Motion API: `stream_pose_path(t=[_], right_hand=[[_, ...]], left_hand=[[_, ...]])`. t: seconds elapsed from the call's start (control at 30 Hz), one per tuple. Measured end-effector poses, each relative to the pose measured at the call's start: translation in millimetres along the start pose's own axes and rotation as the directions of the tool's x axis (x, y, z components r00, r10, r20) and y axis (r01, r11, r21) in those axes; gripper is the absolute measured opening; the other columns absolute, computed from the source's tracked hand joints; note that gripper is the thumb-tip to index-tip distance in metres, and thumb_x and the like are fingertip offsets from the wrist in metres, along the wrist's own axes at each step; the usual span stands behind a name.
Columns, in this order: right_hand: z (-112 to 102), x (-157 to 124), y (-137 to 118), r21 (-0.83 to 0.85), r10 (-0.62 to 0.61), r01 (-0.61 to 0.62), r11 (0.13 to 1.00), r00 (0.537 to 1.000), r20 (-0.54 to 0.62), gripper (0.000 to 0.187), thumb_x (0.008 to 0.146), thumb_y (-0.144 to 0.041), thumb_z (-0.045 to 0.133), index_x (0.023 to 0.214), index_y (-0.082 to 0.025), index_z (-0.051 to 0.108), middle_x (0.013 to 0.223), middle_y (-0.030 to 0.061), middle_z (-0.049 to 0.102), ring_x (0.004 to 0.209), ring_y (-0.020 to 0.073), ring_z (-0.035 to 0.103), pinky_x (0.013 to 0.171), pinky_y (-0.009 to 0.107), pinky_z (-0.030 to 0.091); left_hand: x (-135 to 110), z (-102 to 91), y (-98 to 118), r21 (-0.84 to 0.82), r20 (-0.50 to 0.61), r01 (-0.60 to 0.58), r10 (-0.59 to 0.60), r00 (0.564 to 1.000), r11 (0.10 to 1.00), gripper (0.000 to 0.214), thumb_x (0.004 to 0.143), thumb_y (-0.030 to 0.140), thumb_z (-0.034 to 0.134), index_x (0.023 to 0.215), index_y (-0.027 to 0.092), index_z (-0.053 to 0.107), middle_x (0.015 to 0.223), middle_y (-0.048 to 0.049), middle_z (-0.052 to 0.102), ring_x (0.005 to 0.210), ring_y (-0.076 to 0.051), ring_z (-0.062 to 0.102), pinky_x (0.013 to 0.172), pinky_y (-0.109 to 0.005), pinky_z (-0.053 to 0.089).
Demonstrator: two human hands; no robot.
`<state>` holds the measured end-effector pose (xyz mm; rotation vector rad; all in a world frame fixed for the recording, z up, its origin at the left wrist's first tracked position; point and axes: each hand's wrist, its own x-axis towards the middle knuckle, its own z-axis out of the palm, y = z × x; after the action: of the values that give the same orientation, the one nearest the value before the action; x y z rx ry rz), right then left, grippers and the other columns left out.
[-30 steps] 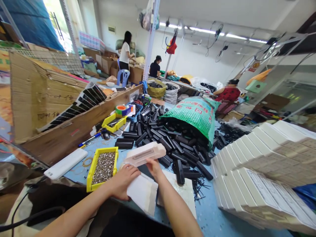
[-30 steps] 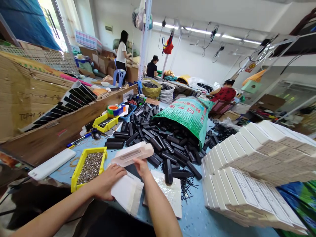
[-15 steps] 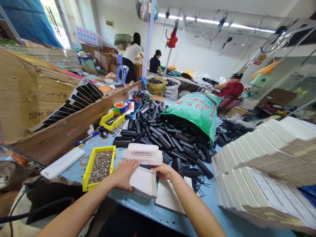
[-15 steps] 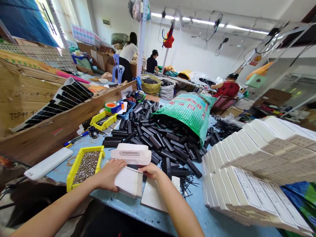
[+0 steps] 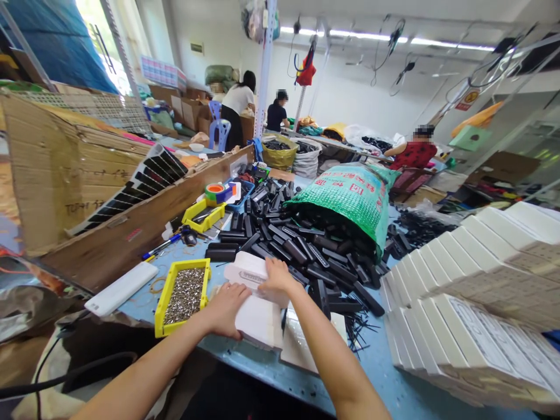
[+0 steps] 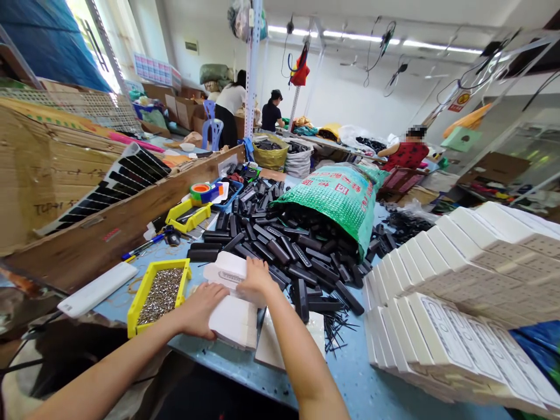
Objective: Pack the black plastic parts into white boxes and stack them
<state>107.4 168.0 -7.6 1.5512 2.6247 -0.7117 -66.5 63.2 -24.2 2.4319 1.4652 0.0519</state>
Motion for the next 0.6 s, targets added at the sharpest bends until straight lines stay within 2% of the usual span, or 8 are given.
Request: stream_pose_path(t=[0.1, 0.17, 0.3, 0.43, 0.6], right_hand=[[4, 0, -3, -0.05, -0.075, 0.075, 0.996, 0.997, 0.008, 0.075, 0.061, -0.033, 0.073, 0.128, -0.013, 0.045, 0.127, 0.0194, 0.051, 0.117, 0.0367, 0.048, 0.095, 0.049, 0.036], [2, 5, -2, -0.076, -0.106, 0.108, 0.991, 0.994, 0.036, 0.071, 0.062, -0.032, 0.075, 0.125, -0.016, 0.048, 0.124, 0.0174, 0.053, 0.112, 0.0353, 0.051, 0.091, 0.046, 0.039], [-9, 32, -3, -0.103, -0.097, 0.101, 0.99, 0.994, 0.043, 0.08, 0.057, -0.036, 0.083, 0.126, -0.017, 0.048, 0.124, 0.0174, 0.054, 0.114, 0.037, 0.05, 0.092, 0.046, 0.038], [-15, 55, -5, -0.12, -0.085, 0.082, 0.989, 0.996, -0.026, 0.085, 0.065, -0.038, 0.078, 0.136, -0.015, 0.038, 0.133, 0.0204, 0.047, 0.122, 0.0375, 0.043, 0.097, 0.049, 0.034], [-3, 49, -9, -0.127, -0.223, 0.222, 0.967, 0.975, 0.009, 0.1, 0.055, -0.03, 0.084, 0.141, -0.018, 0.036, 0.138, 0.0172, 0.046, 0.125, 0.0337, 0.043, 0.105, 0.045, 0.03]], left_hand=[[-1, 5.0, -1, 0.002, -0.029, -0.011, 0.011, 1.0, 1.0, 0.091, 0.037, 0.045, 0.079, 0.119, 0.02, 0.046, 0.12, -0.013, 0.054, 0.111, -0.037, 0.049, 0.099, -0.051, 0.031], [0, 5.4, -2, 0.003, -0.039, -0.021, 0.021, 0.999, 1.0, 0.09, 0.037, 0.044, 0.08, 0.117, 0.02, 0.048, 0.118, -0.0125, 0.056, 0.108, -0.036, 0.05, 0.098, -0.05, 0.032], [2, 0.1, 0, 0.027, -0.027, -0.018, 0.019, 0.999, 0.999, 0.091, 0.038, 0.046, 0.08, 0.118, 0.017, 0.048, 0.118, -0.0142, 0.056, 0.106, -0.035, 0.05, 0.095, -0.05, 0.033], [2, -7.2, 3, 0.05, 0.01, -0.018, 0.018, 1.0, 0.999, 0.085, 0.042, 0.049, 0.079, 0.115, 0.016, 0.05, 0.115, -0.0144, 0.057, 0.102, -0.035, 0.051, 0.09, -0.049, 0.036], [2, -10.5, 8, 0.072, 0.037, -0.018, 0.016, 0.999, 0.997, 0.083, 0.043, 0.047, 0.08, 0.114, 0.016, 0.049, 0.117, -0.0158, 0.056, 0.105, -0.037, 0.05, 0.092, -0.05, 0.036]])
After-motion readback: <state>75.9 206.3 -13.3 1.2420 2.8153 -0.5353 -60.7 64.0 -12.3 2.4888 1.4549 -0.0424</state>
